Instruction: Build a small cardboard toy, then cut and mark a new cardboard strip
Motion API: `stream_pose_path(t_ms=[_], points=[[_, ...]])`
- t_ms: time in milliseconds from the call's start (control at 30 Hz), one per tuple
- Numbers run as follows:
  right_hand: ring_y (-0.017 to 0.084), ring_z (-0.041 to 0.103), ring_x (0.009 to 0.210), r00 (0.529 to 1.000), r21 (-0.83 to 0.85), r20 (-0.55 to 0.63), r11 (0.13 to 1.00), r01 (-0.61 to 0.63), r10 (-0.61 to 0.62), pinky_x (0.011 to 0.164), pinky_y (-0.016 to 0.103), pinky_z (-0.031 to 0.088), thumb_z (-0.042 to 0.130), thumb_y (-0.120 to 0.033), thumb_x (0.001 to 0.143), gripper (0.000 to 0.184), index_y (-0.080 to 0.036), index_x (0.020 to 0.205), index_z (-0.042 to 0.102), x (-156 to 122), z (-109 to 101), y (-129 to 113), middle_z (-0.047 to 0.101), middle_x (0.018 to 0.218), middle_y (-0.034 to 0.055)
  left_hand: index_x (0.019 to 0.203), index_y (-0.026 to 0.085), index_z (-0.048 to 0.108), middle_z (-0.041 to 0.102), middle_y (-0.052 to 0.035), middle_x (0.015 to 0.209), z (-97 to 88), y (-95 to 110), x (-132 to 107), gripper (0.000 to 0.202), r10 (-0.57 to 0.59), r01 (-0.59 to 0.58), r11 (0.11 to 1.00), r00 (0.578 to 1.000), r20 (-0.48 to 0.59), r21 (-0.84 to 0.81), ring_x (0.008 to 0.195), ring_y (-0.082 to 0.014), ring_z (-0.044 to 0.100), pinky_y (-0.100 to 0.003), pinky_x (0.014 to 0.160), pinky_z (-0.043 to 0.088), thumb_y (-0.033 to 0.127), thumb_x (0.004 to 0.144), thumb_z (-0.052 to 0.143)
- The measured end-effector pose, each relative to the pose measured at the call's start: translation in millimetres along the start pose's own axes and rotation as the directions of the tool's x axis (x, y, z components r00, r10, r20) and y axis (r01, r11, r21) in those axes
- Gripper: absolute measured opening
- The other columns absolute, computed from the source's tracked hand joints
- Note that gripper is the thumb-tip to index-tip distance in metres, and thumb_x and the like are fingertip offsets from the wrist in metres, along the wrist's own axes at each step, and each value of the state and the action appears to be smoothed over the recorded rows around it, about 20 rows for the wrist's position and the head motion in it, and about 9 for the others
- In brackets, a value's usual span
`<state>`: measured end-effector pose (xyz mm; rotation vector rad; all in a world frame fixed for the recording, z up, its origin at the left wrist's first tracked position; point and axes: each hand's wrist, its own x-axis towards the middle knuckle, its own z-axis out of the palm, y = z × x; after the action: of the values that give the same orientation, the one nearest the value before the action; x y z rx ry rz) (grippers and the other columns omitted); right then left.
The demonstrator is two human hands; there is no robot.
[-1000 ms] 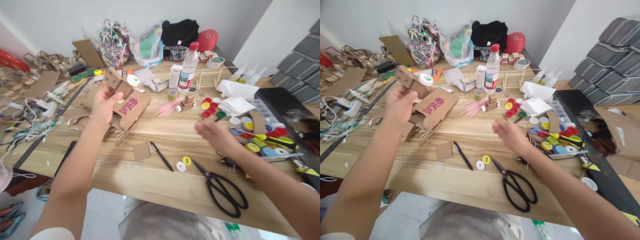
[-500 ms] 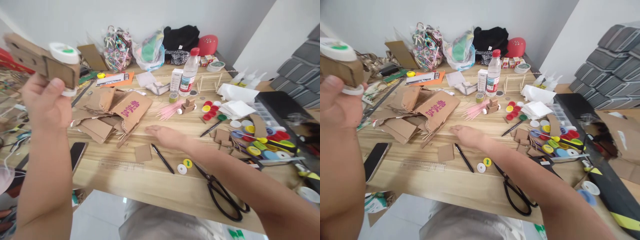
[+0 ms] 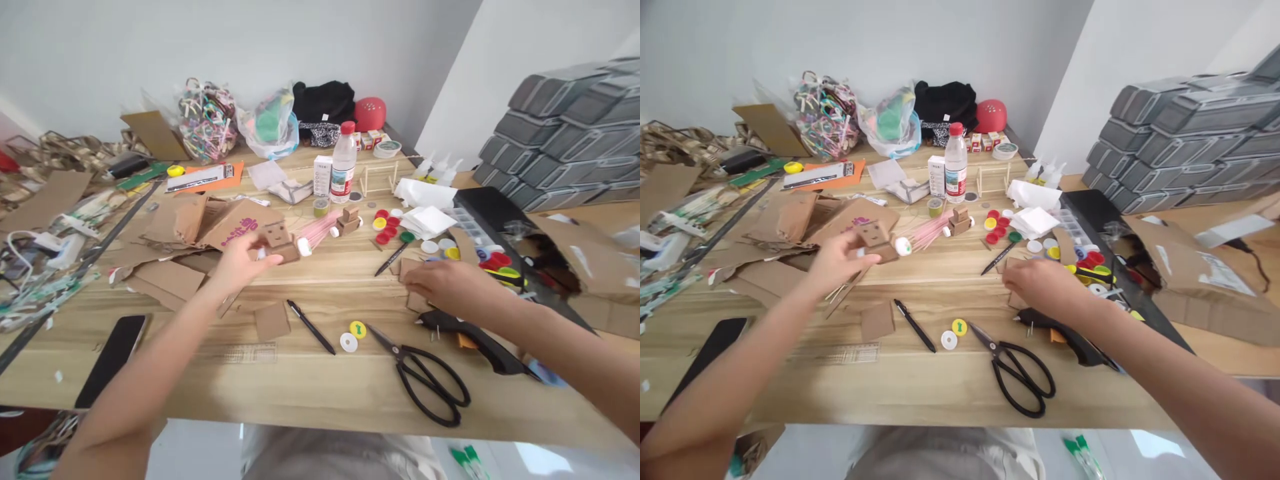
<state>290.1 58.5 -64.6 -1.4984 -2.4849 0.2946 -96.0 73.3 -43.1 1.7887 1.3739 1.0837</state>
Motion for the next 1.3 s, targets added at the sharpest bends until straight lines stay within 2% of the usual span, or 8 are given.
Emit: stream_pose_path(t_ms=[100, 200, 267, 333, 467, 700, 933, 1300], points=[[0.026, 0.057, 0.058, 0.99, -0.051, -0.066, 0.991, -0.126, 0.123, 0.053, 0.038, 0.043, 0.061, -0.038, 0.09, 0.03, -0.03, 0.062, 0.055, 3, -16, 12, 0.061, 0.059, 0.0065, 0.1, 0.021, 0.077, 0.083, -0.0053, 0.101, 55.7, -8, 22, 0.037, -0.087, 0.085, 0.996, 0.991, 0.104, 0.019, 0.099, -0.0283, 0.076, -0.044, 0.097, 0.06, 0.029, 0.066, 0.088], [0.028, 0.063, 0.069, 0.978, -0.038, -0.074, 0.979, -0.199, 0.196, 0.059, 0.04, 0.049, 0.068, -0.038, 0.09, 0.019, -0.031, 0.073, 0.063, 23, -19, 23, 0.067, 0.072, 0.0069, 0.1, 0.02, 0.075, 0.081, -0.0074, 0.109, 103.7, -12, 40, 0.037, -0.122, 0.116, 0.992, 0.982, 0.141, 0.049, 0.104, -0.027, 0.075, -0.041, 0.099, 0.058, 0.018, 0.066, 0.087], [0.027, 0.067, 0.08, 0.975, -0.016, -0.032, 0.975, -0.222, 0.221, 0.068, 0.04, 0.055, 0.072, -0.037, 0.092, 0.007, -0.03, 0.091, 0.07, 43, -15, 29, 0.072, 0.084, 0.0065, 0.101, 0.02, 0.074, 0.081, -0.0074, 0.112, 125.0, -13, 49, 0.037, -0.129, 0.122, 0.991, 0.98, 0.149, 0.056, 0.105, -0.0261, 0.075, -0.041, 0.1, 0.057, 0.014, 0.066, 0.086], [0.023, 0.069, 0.091, 0.973, 0.005, 0.024, 0.973, -0.231, 0.231, 0.081, 0.041, 0.06, 0.069, -0.04, 0.098, 0.018, -0.025, 0.108, 0.072, 66, -9, 35, 0.074, 0.102, 0.0071, 0.103, 0.02, 0.073, 0.081, -0.0072, 0.112, 137.2, -12, 56, 0.038, -0.136, 0.128, 0.99, 0.979, 0.149, 0.063, 0.106, -0.0254, 0.075, -0.04, 0.099, 0.057, 0.011, 0.068, 0.085], [0.023, 0.068, 0.112, 0.979, 0.063, 0.089, 0.979, -0.192, 0.186, 0.095, 0.045, 0.06, 0.065, -0.042, 0.102, 0.034, -0.022, 0.13, 0.066, 109, 5, 40, 0.066, 0.135, 0.0098, 0.105, 0.019, 0.073, 0.08, -0.0072, 0.113, 143.8, -12, 62, 0.038, -0.141, 0.131, 0.988, 0.981, 0.133, 0.084, 0.106, -0.0249, 0.074, -0.038, 0.096, 0.058, 0.011, 0.07, 0.083], [0.026, 0.066, 0.118, 0.994, 0.141, 0.111, 0.989, -0.034, 0.019, 0.098, 0.049, 0.059, 0.067, -0.041, 0.101, 0.04, -0.022, 0.135, 0.063, 161, 23, 34, 0.064, 0.139, 0.011, 0.104, 0.021, 0.074, 0.081, -0.0036, 0.101, 143.4, -19, 59, 0.038, -0.132, 0.112, 0.98, 0.985, 0.111, 0.166, 0.086, -0.0222, 0.074, -0.037, 0.083, 0.059, 0.02, 0.068, 0.085], [0.025, 0.068, 0.114, 0.983, 0.08, 0.185, 0.997, -0.019, 0.003, 0.096, 0.047, 0.06, 0.067, -0.041, 0.101, 0.037, -0.021, 0.132, 0.065, 176, 27, 43, 0.066, 0.135, 0.01, 0.101, 0.022, 0.075, 0.081, -0.0055, 0.106, 152.1, -15, 70, 0.035, -0.102, 0.077, 0.967, 0.991, 0.09, 0.242, 0.096, -0.0262, 0.074, -0.042, 0.093, 0.057, 0.018, 0.068, 0.086], [0.025, 0.068, 0.115, 0.986, 0.018, 0.113, 0.992, -0.128, 0.126, 0.096, 0.047, 0.06, 0.068, -0.041, 0.101, 0.038, -0.021, 0.133, 0.064, 186, 22, 73, 0.065, 0.136, 0.0101, 0.104, 0.022, 0.075, 0.08, -0.0085, 0.113, 176.3, -8, 105, 0.034, -0.075, 0.046, 0.951, 0.994, 0.085, 0.305, 0.11, -0.0306, 0.073, -0.047, 0.105, 0.052, 0.015, 0.072, 0.086]])
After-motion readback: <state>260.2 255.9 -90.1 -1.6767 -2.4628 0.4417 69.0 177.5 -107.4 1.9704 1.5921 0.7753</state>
